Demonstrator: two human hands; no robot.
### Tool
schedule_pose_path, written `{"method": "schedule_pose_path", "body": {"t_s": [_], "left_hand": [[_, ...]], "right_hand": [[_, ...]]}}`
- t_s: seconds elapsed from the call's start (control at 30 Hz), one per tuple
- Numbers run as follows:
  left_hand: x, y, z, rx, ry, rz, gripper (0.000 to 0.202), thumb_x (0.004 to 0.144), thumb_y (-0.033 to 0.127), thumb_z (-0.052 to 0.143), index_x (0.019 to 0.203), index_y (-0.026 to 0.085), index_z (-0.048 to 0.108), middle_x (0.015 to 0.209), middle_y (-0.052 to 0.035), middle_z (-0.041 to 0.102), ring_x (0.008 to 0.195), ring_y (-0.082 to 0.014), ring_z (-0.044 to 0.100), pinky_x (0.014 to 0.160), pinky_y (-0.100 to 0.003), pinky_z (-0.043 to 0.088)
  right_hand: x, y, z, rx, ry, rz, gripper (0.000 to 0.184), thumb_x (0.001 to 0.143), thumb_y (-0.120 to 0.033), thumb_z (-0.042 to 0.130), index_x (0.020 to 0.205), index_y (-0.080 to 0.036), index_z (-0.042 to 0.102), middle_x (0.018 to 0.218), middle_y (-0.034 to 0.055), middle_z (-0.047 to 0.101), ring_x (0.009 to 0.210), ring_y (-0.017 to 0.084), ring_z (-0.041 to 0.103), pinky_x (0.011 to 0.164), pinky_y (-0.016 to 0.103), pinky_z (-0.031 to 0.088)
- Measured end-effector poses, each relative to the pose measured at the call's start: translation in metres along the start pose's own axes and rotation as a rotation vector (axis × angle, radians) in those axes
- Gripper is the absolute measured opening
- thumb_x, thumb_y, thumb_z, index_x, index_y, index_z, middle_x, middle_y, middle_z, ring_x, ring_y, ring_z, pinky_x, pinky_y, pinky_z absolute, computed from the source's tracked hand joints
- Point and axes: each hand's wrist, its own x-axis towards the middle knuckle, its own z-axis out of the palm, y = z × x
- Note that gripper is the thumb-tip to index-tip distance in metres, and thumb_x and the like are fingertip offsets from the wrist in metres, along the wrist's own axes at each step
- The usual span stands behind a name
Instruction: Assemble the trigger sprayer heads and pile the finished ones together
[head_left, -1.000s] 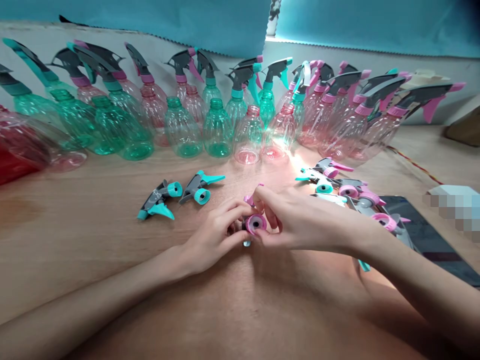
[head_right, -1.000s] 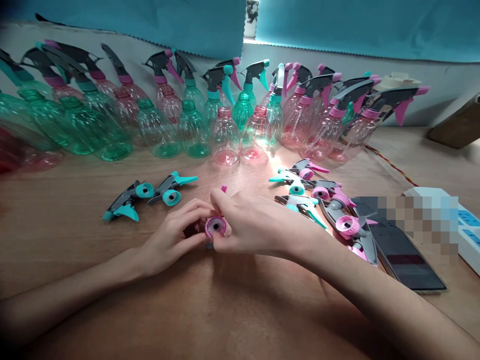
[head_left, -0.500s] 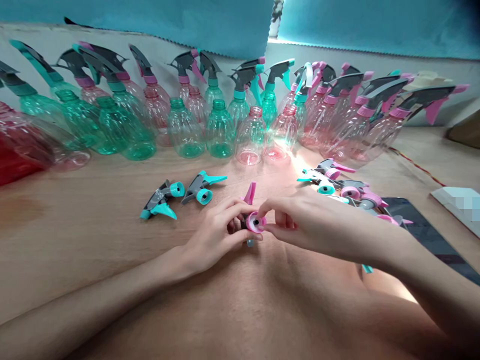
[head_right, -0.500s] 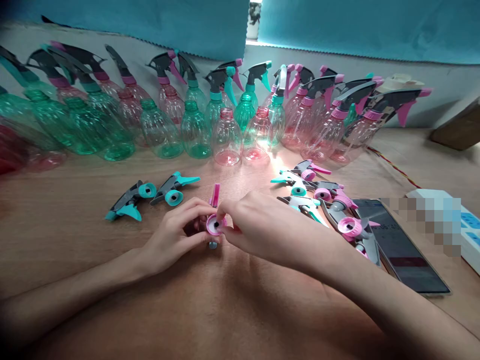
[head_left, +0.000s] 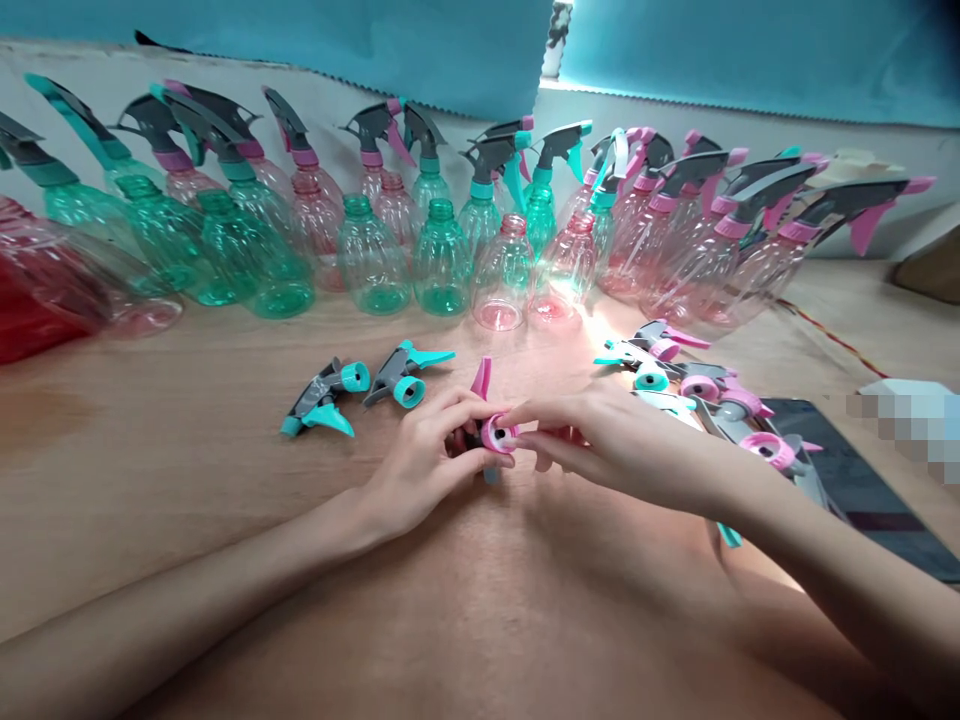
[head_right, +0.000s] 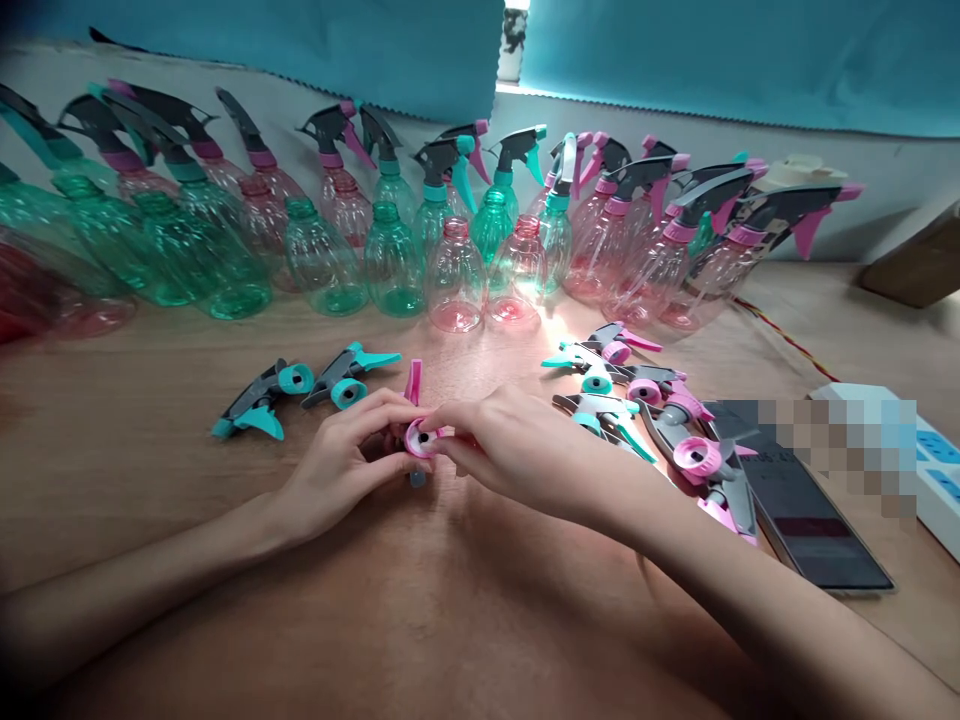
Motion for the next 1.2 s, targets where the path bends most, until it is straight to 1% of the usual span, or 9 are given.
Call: {"method": "schedule_pose_path", "body": {"t_s": [0.13,0.2,0.4,0.57,0.7,0.87,1.03,1.1,1.2], "left_hand": [[-0.0008,-0.0021,-0.0021,-0.031,-0.043,-0.018,0.025,0.081,0.014,0.066,0.105,0.021,0.064,0.094,-0.0001,0.056,0.079,-0.0112,0.052,0.068,-0.022,0.042],[-0.0007,-0.0025,-0.0032,-0.041,-0.051,-0.021,0.027,0.081,0.014,0.066,0.107,0.022,0.064,0.093,0.0002,0.056,0.078,-0.0108,0.052,0.066,-0.021,0.042],[0.0016,-0.0017,-0.0028,-0.047,-0.034,-0.027,0.018,0.076,0.012,0.069,0.093,0.019,0.068,0.089,-0.0003,0.058,0.077,-0.0120,0.052,0.065,-0.021,0.042],[-0.0008,-0.0021,-0.0021,-0.029,-0.068,-0.022,0.021,0.077,0.009,0.065,0.096,0.018,0.068,0.095,-0.0026,0.057,0.076,-0.0118,0.052,0.065,-0.022,0.043],[-0.0015,-0.0013,-0.0021,-0.027,-0.078,-0.037,0.023,0.076,0.006,0.065,0.096,0.018,0.068,0.097,-0.0025,0.057,0.076,-0.0111,0.052,0.065,-0.022,0.042],[-0.0010,-0.0016,-0.0015,-0.036,-0.086,-0.014,0.026,0.077,0.007,0.065,0.100,0.018,0.067,0.095,-0.0015,0.057,0.075,-0.0101,0.052,0.064,-0.021,0.043],[-0.0014,-0.0002,-0.0021,-0.008,-0.119,-0.001,0.019,0.078,0.008,0.063,0.093,0.019,0.067,0.095,-0.0011,0.058,0.076,-0.0110,0.053,0.064,-0.020,0.045],[-0.0012,0.0010,-0.0023,-0.011,-0.134,-0.008,0.018,0.078,0.009,0.063,0.092,0.020,0.067,0.095,-0.0010,0.059,0.077,-0.0114,0.054,0.064,-0.020,0.045],[-0.0011,0.0025,-0.0024,-0.011,-0.148,-0.013,0.019,0.078,0.009,0.064,0.093,0.020,0.067,0.095,-0.0009,0.058,0.079,-0.0118,0.054,0.065,-0.020,0.046]], "right_hand": [[0.0000,0.0051,0.0020,0.061,0.000,-0.019,0.023,0.093,-0.023,0.048,0.105,-0.019,0.067,0.075,-0.0001,0.071,0.065,0.010,0.062,0.063,0.022,0.039],[0.0003,0.0059,0.0037,0.040,0.014,-0.018,0.022,0.091,-0.024,0.051,0.105,-0.020,0.067,0.077,-0.0001,0.071,0.066,0.010,0.062,0.062,0.022,0.040],[0.0020,0.0062,0.0100,-0.021,0.097,-0.032,0.016,0.087,-0.026,0.055,0.095,-0.019,0.068,0.067,-0.0021,0.065,0.054,0.008,0.054,0.053,0.021,0.034],[0.0031,0.0062,0.0087,0.009,0.052,0.004,0.011,0.083,-0.022,0.060,0.091,-0.017,0.066,0.064,-0.0033,0.062,0.053,0.008,0.052,0.051,0.020,0.032],[0.0032,0.0074,0.0062,0.040,0.018,-0.037,0.015,0.083,-0.020,0.060,0.095,-0.019,0.068,0.063,-0.0037,0.063,0.054,0.007,0.055,0.052,0.019,0.035],[0.0030,0.0067,0.0044,-0.037,0.019,-0.069,0.015,0.085,-0.022,0.059,0.094,-0.020,0.070,0.061,-0.0035,0.065,0.051,0.008,0.054,0.051,0.021,0.035],[0.0037,0.0078,0.0051,0.088,0.028,-0.208,0.015,0.087,-0.014,0.056,0.087,-0.017,0.070,0.078,-0.0007,0.072,0.063,0.008,0.061,0.058,0.020,0.040],[0.0039,0.0083,0.0050,0.128,0.004,-0.210,0.015,0.088,-0.014,0.055,0.086,-0.017,0.070,0.082,0.0005,0.073,0.069,0.009,0.063,0.062,0.021,0.042],[0.0046,0.0079,0.0046,0.116,-0.011,-0.190,0.015,0.088,-0.016,0.056,0.085,-0.018,0.070,0.083,0.0007,0.073,0.069,0.010,0.064,0.062,0.022,0.043]]}}
